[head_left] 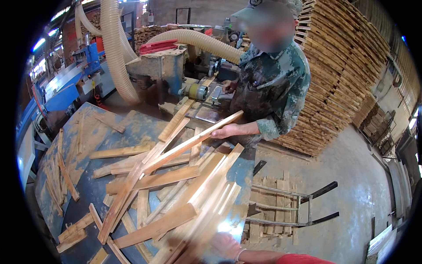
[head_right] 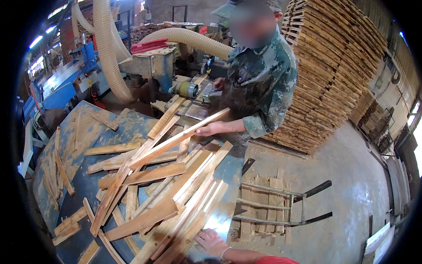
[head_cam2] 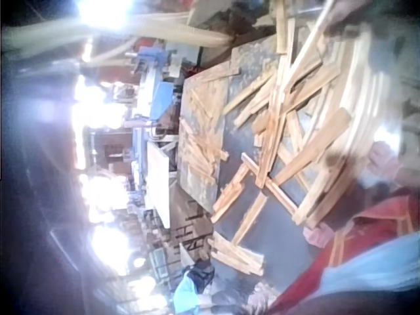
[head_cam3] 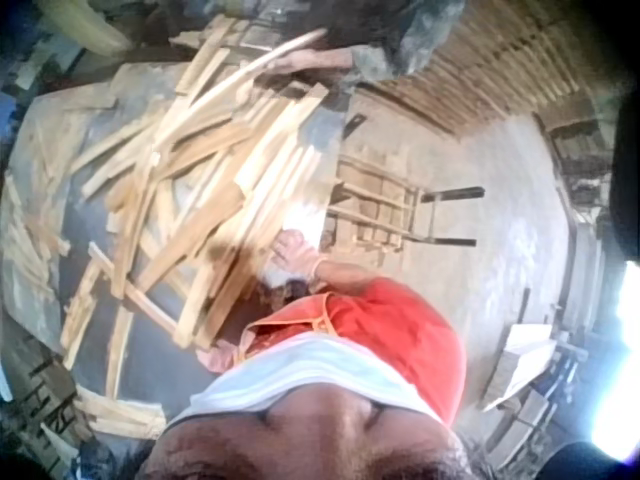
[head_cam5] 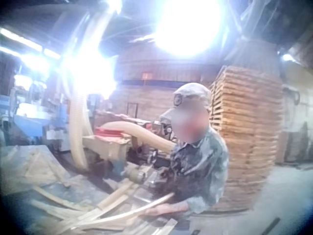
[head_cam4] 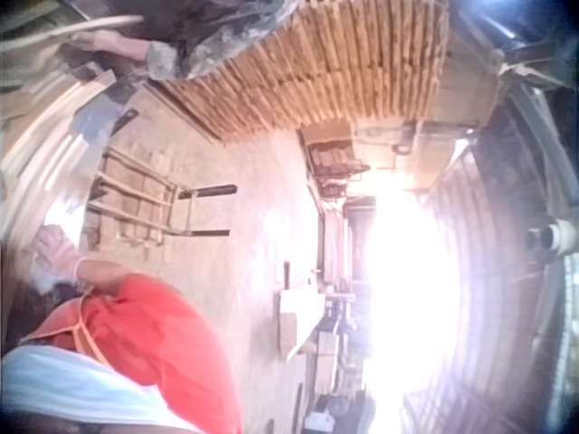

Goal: The person sorts and stacks thin wooden planks on a metal table in a workshop. They pick up individual planks from a pile, inspect them, and arrange them into neat stacks, occasionally handing pieces to a coworker.

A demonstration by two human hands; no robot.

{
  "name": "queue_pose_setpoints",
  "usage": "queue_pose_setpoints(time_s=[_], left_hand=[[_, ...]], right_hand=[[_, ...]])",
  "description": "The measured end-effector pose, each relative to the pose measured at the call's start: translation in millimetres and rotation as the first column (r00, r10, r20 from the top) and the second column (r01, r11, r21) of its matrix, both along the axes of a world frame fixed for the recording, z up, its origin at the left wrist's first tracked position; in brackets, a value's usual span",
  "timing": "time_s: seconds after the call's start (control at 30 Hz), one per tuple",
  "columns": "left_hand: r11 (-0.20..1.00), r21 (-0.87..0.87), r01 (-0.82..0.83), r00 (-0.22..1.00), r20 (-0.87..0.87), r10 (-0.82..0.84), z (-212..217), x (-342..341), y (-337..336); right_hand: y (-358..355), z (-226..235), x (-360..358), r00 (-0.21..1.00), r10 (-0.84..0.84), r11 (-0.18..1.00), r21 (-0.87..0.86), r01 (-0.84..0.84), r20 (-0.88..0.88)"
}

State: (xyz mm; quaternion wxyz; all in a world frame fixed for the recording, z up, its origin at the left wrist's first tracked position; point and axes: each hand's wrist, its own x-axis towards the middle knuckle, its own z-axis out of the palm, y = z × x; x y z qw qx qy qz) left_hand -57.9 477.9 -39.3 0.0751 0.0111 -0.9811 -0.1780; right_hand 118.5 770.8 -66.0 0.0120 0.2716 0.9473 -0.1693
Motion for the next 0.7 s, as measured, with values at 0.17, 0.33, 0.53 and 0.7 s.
queue_pose_setpoints(time_s=[0.17,0.33,0.53,0.7], left_hand=[[0.999,-0.001,-0.048,0.998,0.029,0.048,-0.8,-2.5,2.8],[0.994,-0.016,-0.105,0.993,0.056,0.105,1.5,-0.3,1.5],[0.985,-0.042,-0.168,0.982,0.079,0.171,3.4,4.0,-7.0],[0.985,-0.152,-0.078,0.995,0.054,0.087,-4.0,9.3,-56.0]], right_hand=[[-0.5,-3.6,2.0,0.997,0.002,1.000,-0.003,-0.002,-0.078],[-1.7,-3.7,-2.4,0.960,-0.001,0.995,0.093,0.028,-0.281],[-1.0,-5.4,-0.2,1.000,-0.001,1.000,-0.004,0.001,-0.023],[-2.7,1.8,-3.2,1.000,0.008,0.999,0.031,-0.007,-0.028]])
